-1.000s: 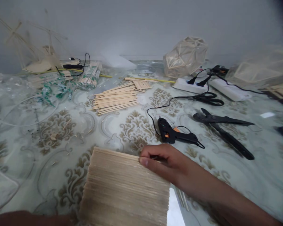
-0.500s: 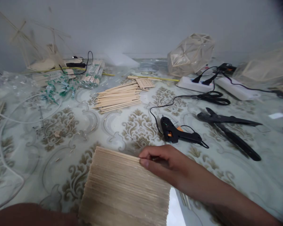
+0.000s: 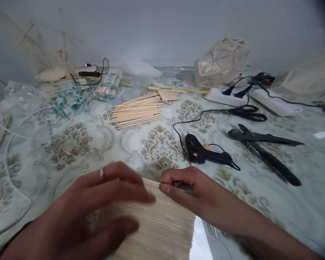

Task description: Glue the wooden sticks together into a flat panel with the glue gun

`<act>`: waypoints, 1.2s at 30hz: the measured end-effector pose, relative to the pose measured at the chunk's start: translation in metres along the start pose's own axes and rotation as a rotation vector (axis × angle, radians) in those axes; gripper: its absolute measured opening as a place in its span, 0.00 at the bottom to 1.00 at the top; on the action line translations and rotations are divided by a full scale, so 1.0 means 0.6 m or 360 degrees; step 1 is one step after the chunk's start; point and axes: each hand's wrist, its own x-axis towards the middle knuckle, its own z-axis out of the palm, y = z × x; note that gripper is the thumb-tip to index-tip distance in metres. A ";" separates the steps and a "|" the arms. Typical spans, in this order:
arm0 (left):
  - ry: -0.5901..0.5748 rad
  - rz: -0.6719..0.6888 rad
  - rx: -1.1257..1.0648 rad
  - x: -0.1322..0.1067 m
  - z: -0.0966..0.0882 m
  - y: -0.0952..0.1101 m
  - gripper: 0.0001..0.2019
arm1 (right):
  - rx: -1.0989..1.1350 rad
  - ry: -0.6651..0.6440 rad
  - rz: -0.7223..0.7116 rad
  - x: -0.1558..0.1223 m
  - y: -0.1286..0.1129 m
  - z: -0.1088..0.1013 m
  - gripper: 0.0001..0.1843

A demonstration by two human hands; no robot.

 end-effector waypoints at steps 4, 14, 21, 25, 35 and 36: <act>0.0191 0.0517 0.0516 0.060 0.015 0.005 0.16 | -0.0016 0.0010 -0.0071 0.003 0.003 0.016 0.17; 0.0051 0.0504 0.0603 0.068 0.022 0.016 0.05 | -0.0027 0.0001 -0.0114 0.004 -0.003 0.030 0.16; 0.0134 0.0606 0.0553 0.073 0.023 0.018 0.09 | -0.0017 -0.0012 -0.0133 0.007 -0.005 0.032 0.16; 0.0106 0.0566 0.0551 0.071 0.015 0.025 0.11 | 0.0004 -0.0049 -0.0127 0.002 -0.009 0.033 0.17; 0.0544 0.0099 0.0595 0.083 -0.044 -0.031 0.06 | 0.0028 0.0012 -0.0173 -0.008 -0.002 -0.006 0.18; 0.0517 0.0064 0.0579 0.086 -0.044 -0.036 0.06 | 0.0023 0.0018 -0.0179 -0.008 0.000 -0.011 0.18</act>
